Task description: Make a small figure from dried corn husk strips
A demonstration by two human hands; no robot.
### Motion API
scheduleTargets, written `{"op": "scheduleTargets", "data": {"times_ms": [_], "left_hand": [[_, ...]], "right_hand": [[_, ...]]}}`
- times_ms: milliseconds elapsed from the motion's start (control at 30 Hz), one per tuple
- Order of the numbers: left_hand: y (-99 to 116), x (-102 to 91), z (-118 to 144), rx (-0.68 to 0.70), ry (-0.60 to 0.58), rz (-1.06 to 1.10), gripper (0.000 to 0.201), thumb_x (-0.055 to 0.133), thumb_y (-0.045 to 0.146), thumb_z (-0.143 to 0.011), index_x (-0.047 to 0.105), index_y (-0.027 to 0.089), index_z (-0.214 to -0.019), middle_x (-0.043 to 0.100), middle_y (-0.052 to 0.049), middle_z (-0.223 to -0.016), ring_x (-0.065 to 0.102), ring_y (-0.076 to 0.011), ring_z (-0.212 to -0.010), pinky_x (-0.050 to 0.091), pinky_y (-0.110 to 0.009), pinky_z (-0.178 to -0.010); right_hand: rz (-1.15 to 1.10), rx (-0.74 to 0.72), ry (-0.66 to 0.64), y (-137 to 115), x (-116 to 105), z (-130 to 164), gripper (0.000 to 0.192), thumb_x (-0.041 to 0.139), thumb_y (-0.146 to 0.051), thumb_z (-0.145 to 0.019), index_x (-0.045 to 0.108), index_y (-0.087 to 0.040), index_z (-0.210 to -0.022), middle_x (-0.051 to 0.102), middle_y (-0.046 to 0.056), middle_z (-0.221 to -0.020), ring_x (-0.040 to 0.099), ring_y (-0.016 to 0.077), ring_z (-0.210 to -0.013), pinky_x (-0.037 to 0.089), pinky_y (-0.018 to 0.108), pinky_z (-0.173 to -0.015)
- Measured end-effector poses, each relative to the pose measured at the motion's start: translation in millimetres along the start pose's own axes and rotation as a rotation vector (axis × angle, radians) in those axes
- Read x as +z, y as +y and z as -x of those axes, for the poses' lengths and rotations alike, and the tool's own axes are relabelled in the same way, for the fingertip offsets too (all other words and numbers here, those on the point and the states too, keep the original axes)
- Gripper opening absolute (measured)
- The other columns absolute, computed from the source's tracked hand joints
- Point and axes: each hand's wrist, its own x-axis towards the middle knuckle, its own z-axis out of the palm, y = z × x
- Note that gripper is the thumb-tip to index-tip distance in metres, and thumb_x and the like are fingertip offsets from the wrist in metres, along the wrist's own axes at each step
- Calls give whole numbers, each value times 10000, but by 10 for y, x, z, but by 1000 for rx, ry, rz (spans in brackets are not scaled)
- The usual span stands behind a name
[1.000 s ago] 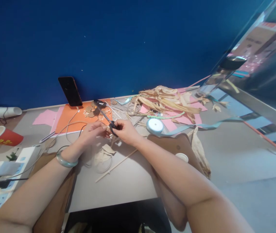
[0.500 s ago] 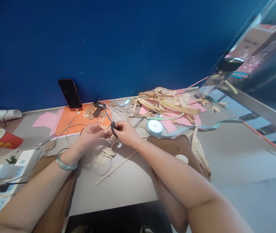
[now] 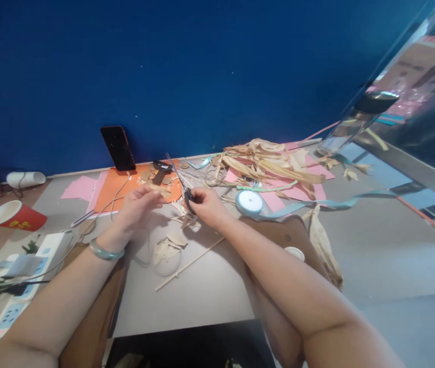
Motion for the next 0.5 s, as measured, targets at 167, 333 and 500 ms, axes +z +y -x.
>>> {"op": "scheduleTargets", "data": {"times_ms": [167, 333, 500], "left_hand": [[71, -158, -79, 70, 60, 95, 298, 761, 323, -661, 522, 166, -744, 676, 13, -648, 662, -105, -611, 509, -210, -617], [114, -182, -86, 92, 60, 144, 293, 766, 288, -652, 519, 167, -753, 660, 24, -630, 652, -100, -581, 512, -210, -609], [94, -133, -54, 72, -19, 59, 247, 744, 299, -683, 563, 148, -756, 652, 7, -612, 630, -95, -548, 491, -197, -554]], "right_hand": [[344, -31, -182, -74, -133, -22, 345, 721, -453, -616, 538, -166, -675, 474, -33, -620, 384, 94, -578, 303, 239, -544], [498, -21, -286, -123, -163, -12, 424, 708, -526, -605, 457, -185, -632, 414, -47, -613, 360, 92, -575, 279, 237, -536], [446, 18, -358, -91, -136, 2, 452, 676, -583, -626, 468, -183, -651, 430, -43, -614, 364, 94, -571, 265, 240, -527]]}}
